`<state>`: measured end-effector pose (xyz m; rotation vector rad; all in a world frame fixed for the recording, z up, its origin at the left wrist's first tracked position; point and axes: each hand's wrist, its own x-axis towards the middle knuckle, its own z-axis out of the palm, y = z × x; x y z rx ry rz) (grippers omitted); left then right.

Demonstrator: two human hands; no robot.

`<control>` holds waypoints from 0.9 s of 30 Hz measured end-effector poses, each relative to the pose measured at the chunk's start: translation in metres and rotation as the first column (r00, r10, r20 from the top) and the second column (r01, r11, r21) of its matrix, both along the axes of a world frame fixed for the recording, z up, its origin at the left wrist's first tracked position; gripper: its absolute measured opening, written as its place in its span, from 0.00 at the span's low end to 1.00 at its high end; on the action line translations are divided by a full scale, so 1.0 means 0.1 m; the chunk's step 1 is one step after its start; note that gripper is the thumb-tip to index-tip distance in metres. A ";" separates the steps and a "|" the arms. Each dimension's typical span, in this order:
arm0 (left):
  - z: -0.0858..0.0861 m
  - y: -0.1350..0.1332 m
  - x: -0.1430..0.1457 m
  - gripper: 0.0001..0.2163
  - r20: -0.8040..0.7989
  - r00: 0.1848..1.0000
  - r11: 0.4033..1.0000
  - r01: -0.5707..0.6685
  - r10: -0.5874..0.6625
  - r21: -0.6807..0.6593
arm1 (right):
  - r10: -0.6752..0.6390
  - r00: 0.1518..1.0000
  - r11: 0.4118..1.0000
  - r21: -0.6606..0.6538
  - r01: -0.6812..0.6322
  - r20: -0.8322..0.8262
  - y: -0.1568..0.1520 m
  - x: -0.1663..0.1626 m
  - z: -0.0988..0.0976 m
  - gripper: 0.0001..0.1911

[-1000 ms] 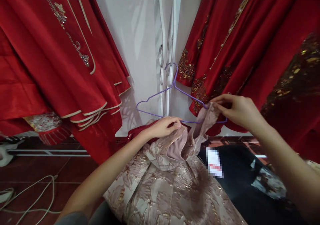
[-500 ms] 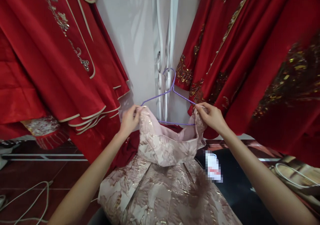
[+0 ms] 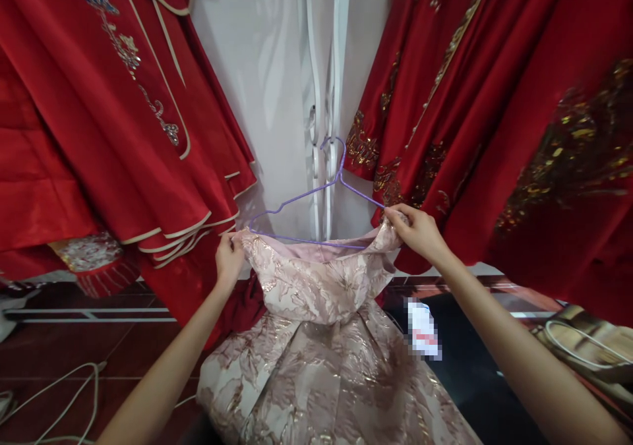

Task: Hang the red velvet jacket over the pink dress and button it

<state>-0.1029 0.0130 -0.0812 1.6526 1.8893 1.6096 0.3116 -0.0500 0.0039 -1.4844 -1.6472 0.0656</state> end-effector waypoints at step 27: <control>1.03 -0.09 -0.06 0.19 -0.185 0.841 0.860 0.487 -0.509 -0.154 | -0.027 0.999 0.999 -0.022 0.028 0.043 0.02 0.05 0.12 0.22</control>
